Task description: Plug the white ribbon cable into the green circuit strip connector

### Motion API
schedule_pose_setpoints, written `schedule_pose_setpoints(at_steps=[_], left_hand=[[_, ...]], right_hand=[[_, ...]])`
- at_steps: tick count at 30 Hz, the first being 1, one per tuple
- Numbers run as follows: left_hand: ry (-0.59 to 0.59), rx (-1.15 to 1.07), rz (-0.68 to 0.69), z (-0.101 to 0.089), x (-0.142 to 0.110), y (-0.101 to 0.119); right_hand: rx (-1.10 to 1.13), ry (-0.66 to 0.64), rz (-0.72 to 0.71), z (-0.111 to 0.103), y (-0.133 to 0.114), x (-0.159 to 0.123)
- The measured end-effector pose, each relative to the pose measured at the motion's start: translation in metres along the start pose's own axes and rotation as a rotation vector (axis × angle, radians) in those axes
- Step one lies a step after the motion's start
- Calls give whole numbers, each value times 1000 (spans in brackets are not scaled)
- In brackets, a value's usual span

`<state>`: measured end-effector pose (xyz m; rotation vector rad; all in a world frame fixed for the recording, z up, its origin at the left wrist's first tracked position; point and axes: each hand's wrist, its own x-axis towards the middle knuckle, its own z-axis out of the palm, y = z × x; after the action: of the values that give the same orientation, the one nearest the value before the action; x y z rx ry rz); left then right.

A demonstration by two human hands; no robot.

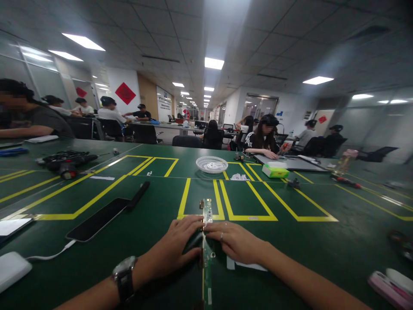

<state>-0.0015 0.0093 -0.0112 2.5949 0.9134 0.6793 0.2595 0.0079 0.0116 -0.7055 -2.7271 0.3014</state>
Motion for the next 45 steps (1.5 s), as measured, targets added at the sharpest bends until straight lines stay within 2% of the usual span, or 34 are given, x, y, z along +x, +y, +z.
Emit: schedule_pose_setpoints(at_steps=[2,4,6,11,16,33,45], left_hand=[[-67,20,17,-2,1,6],[-84,20,6,-4,2,9],[-89,24,10,-5,2,9],[-96,80,47,-3,2,5],[-146,86,54,-2,2,2],[-152,117,92,-2,4,6],[-196,103,75,-6,5,6]], right_hand=[[-31,78,25,5,-4,2],[-76,192,117,8,-1,-2],[-114,248,187,11,4,-6],[-117,168,183,13,8,-10],[-97,154,198,11,4,-7],[-75,176,242,13,-1,2],[-66,188,154,14,0,-1]])
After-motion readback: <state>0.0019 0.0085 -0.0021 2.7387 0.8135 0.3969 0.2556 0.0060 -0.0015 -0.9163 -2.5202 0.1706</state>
